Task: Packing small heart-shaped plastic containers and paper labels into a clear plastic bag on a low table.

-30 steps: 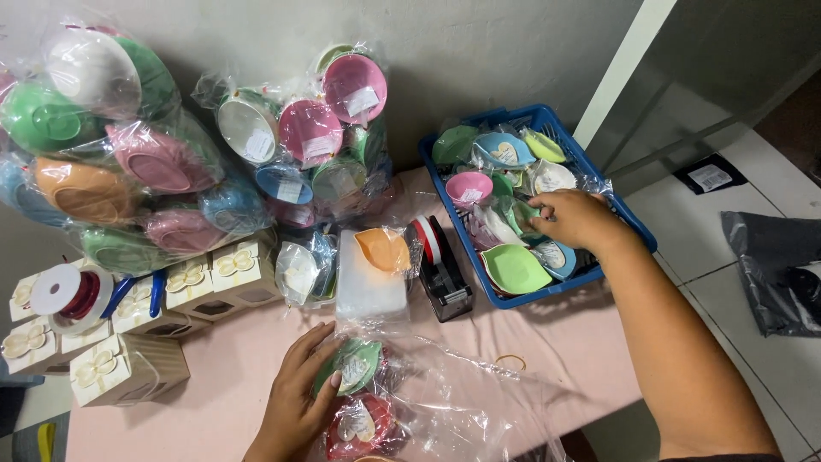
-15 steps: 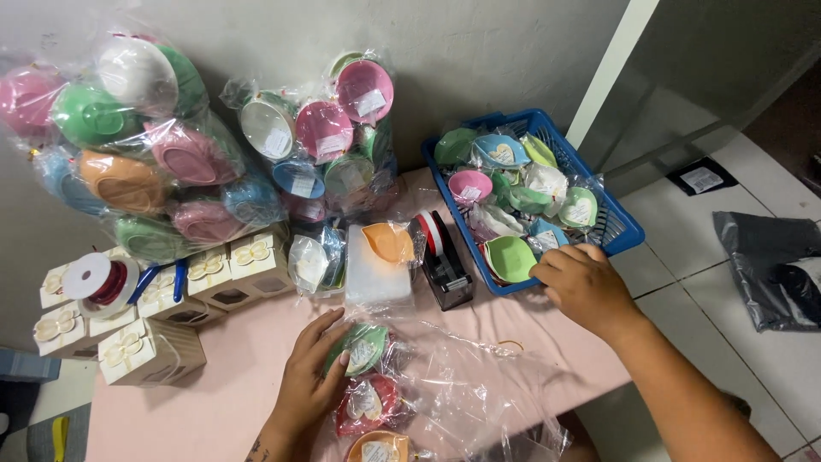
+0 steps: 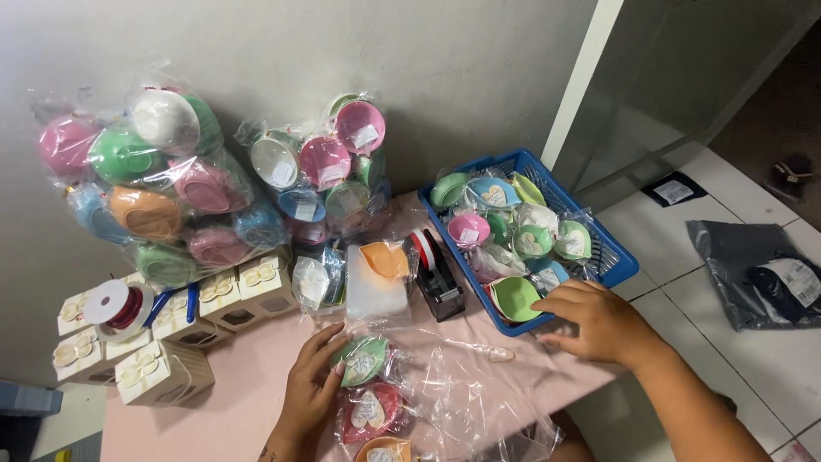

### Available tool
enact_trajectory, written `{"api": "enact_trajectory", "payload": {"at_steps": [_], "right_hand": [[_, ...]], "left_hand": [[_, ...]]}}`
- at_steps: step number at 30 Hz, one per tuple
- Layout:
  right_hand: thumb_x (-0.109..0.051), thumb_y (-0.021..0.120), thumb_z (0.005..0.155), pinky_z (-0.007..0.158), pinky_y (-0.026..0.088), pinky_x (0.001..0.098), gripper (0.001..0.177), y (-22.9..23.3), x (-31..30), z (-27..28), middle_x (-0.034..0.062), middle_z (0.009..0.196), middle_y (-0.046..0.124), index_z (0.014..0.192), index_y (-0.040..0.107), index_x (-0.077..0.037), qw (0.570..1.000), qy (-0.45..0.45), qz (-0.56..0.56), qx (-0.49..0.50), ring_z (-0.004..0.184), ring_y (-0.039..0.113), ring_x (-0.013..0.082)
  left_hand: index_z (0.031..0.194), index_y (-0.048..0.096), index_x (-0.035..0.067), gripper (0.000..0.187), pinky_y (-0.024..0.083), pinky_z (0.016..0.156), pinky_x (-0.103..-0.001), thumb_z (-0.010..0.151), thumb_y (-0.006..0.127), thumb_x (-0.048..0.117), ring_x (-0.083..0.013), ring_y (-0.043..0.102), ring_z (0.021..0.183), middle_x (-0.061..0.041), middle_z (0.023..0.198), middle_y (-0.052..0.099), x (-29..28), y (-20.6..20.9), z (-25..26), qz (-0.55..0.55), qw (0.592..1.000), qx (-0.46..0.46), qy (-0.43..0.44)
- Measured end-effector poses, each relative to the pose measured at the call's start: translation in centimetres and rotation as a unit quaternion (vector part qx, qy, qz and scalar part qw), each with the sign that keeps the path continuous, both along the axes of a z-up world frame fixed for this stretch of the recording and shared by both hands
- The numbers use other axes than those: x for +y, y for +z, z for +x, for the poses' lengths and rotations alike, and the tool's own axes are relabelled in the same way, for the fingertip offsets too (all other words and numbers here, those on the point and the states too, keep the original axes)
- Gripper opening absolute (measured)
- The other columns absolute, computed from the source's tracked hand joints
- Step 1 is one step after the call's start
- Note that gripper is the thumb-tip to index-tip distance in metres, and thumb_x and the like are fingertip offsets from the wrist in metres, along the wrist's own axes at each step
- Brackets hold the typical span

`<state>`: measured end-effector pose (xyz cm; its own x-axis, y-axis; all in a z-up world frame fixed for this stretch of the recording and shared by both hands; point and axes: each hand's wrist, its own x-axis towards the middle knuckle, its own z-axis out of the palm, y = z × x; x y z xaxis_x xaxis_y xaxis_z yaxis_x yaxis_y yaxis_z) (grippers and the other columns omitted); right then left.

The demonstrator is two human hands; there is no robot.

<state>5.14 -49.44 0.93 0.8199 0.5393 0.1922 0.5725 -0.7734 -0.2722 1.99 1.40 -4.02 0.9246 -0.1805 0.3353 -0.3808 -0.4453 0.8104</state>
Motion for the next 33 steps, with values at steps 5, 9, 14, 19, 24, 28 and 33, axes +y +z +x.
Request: {"api": "enact_trajectory", "payload": {"at_steps": [5,9,14,19,24,28,33], "right_hand": [[-0.025,0.072,0.095,0.087,0.062,0.0404,0.027,3.1,-0.6,4.7,0.0061,0.109,0.080,0.118,0.077,-0.012,0.986,-0.081,0.111,-0.096,0.104,0.074,0.0230],[-0.035,0.077,0.091,0.093,0.055,0.0518,0.052,0.9,-1.0,10.5,0.0055,0.132,0.072,0.141,0.065,-0.023,0.977,-0.212,-0.011,-0.027,0.125,0.057,0.0347],[-0.046,0.074,0.091,0.108,0.037,0.0555,0.059,-1.4,-0.2,12.6,-0.0001,0.142,0.064,0.146,0.057,-0.033,0.954,-0.265,-0.127,0.054,0.134,0.052,0.0304],[-0.035,0.074,0.092,0.098,0.041,0.0535,0.027,-0.5,-0.3,10.5,0.0008,0.124,0.066,0.117,0.074,-0.027,0.953,-0.296,-0.056,0.018,0.117,0.063,0.0289],[-0.028,0.064,0.101,0.086,0.055,0.0485,0.038,6.3,2.8,1.8,0.0142,0.120,0.076,0.133,0.068,-0.008,0.928,-0.342,0.146,-0.015,0.105,0.070,0.0368],[-0.028,0.062,0.096,0.082,0.051,0.0487,0.050,8.9,5.7,-5.7,0.0171,0.114,0.075,0.145,0.059,-0.026,0.893,-0.407,0.154,0.119,0.112,0.071,0.0380],[-0.016,0.059,0.100,0.070,0.048,0.0402,0.026,7.2,6.1,-12.7,0.0118,0.085,0.067,0.126,0.056,-0.018,0.846,-0.416,0.239,0.233,0.065,0.067,0.0298]], "left_hand": [[0.133,0.075,0.014,0.046,0.043,0.117,-0.052,0.097,0.058,0.037,-0.0306,0.056,0.142,-0.012,0.149,0.064,-0.1,0.2,0.3,-0.005,1.000,0.013,0.004],[0.130,0.075,0.012,0.043,0.043,0.117,-0.052,0.097,0.059,0.033,-0.0313,0.056,0.142,-0.012,0.149,0.064,0.3,-0.4,0.5,-0.008,1.000,0.005,-0.001],[0.130,0.075,0.012,0.041,0.044,0.117,-0.051,0.097,0.060,0.032,-0.0316,0.057,0.141,-0.013,0.147,0.065,0.1,-0.1,0.4,-0.020,1.000,-0.008,-0.001],[0.131,0.075,0.013,0.041,0.045,0.116,-0.052,0.096,0.061,0.030,-0.0314,0.058,0.139,-0.013,0.146,0.065,0.0,0.1,0.4,-0.019,1.000,-0.009,-0.005],[0.136,0.070,0.013,0.043,0.042,0.119,-0.054,0.099,0.061,0.032,-0.0327,0.054,0.142,-0.013,0.150,0.061,0.2,0.2,0.1,-0.008,0.999,-0.033,-0.024],[0.140,0.067,0.016,0.044,0.039,0.121,-0.056,0.099,0.061,0.032,-0.0329,0.051,0.145,-0.012,0.154,0.057,0.6,-0.4,0.1,0.009,0.998,-0.050,-0.035],[0.137,0.068,0.015,0.043,0.036,0.122,-0.055,0.099,0.065,0.033,-0.0341,0.048,0.145,-0.014,0.152,0.056,0.4,-0.3,-0.1,0.001,0.994,-0.099,-0.046]]}}
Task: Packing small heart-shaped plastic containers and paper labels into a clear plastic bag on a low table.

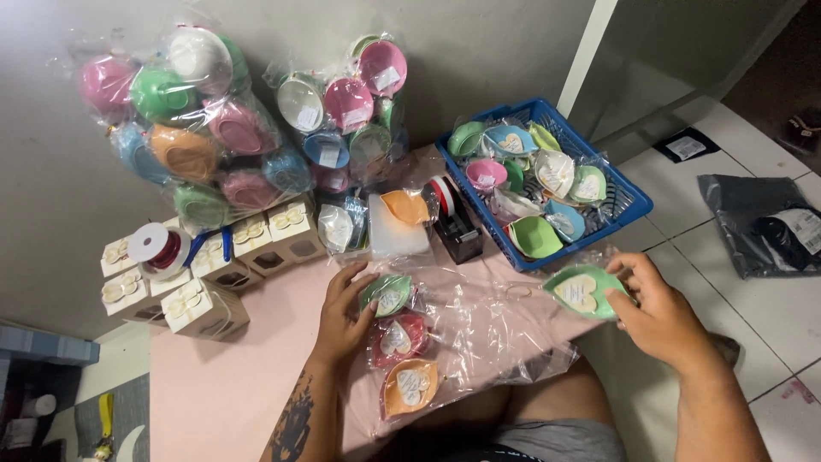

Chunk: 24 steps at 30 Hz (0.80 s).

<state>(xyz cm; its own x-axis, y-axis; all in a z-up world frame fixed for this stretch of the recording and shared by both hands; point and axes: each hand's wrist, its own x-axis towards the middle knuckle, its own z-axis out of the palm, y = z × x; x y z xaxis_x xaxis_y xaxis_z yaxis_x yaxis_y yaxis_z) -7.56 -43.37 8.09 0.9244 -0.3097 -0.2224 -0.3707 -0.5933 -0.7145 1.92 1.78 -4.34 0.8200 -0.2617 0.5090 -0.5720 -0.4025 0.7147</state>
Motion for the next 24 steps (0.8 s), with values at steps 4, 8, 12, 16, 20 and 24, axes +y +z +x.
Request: {"api": "enact_trajectory", "payload": {"at_steps": [4,8,12,16,20,24], "right_hand": [[-0.013,0.060,0.102,0.065,0.058,0.0378,0.026,-0.6,1.3,-2.6,0.0140,0.092,0.071,0.126,0.068,-0.020,0.997,0.002,0.047,0.060,0.071,0.066,0.0271],[-0.013,0.060,0.102,0.068,0.062,0.0361,0.028,0.1,4.4,-3.4,0.0138,0.096,0.078,0.127,0.071,-0.021,0.995,-0.017,0.034,0.094,0.069,0.077,0.0285],[-0.016,0.063,0.103,0.076,0.061,0.0337,0.031,-1.1,7.1,-1.4,0.0091,0.113,0.073,0.132,0.072,-0.021,0.994,-0.008,0.071,0.079,0.077,0.085,0.0322],[-0.012,0.061,0.105,0.079,0.062,0.0381,0.036,-1.5,9.6,1.7,0.0195,0.113,0.077,0.141,0.066,-0.018,0.986,0.014,0.114,0.122,0.084,0.079,0.0315],[-0.009,0.063,0.099,0.085,0.061,0.0471,0.038,-5.1,9.9,3.3,0.0130,0.135,0.058,0.136,0.064,-0.005,0.973,0.116,0.189,0.065,0.117,0.058,0.0265],[-0.011,0.065,0.097,0.077,0.069,0.0497,0.055,-4.2,12.1,4.4,0.0335,0.117,0.070,0.151,0.057,-0.007,0.947,0.175,0.253,0.088,0.094,0.077,0.0418]], "left_hand": [[0.138,0.067,0.015,0.043,0.036,0.123,-0.057,0.100,0.064,0.034,-0.0354,0.047,0.146,-0.014,0.153,0.056,0.2,-0.6,0.2,0.004,1.000,-0.016,-0.008],[0.138,0.068,0.016,0.043,0.037,0.121,-0.057,0.100,0.063,0.036,-0.0349,0.047,0.145,-0.014,0.153,0.055,-0.1,-0.6,0.0,-0.002,1.000,-0.003,-0.019],[0.141,0.066,0.020,0.047,0.030,0.123,-0.062,0.099,0.064,0.040,-0.0374,0.040,0.149,-0.015,0.155,0.050,0.0,-1.5,0.3,0.016,0.999,-0.006,-0.044],[0.142,0.065,0.021,0.048,0.026,0.125,-0.065,0.098,0.066,0.041,-0.0383,0.037,0.152,-0.014,0.157,0.048,-0.1,-1.0,-0.4,0.018,0.998,0.007,-0.061],[0.140,0.068,0.025,0.047,0.026,0.126,-0.061,0.095,0.072,0.039,-0.0423,0.037,0.151,-0.015,0.154,0.050,-0.3,-1.6,-0.1,0.004,0.998,0.009,-0.060],[0.137,0.072,0.028,0.048,0.026,0.126,-0.060,0.091,0.074,0.040,-0.0479,0.039,0.148,-0.018,0.150,0.051,-0.1,-2.0,0.1,-0.004,0.998,-0.003,-0.061]]}}
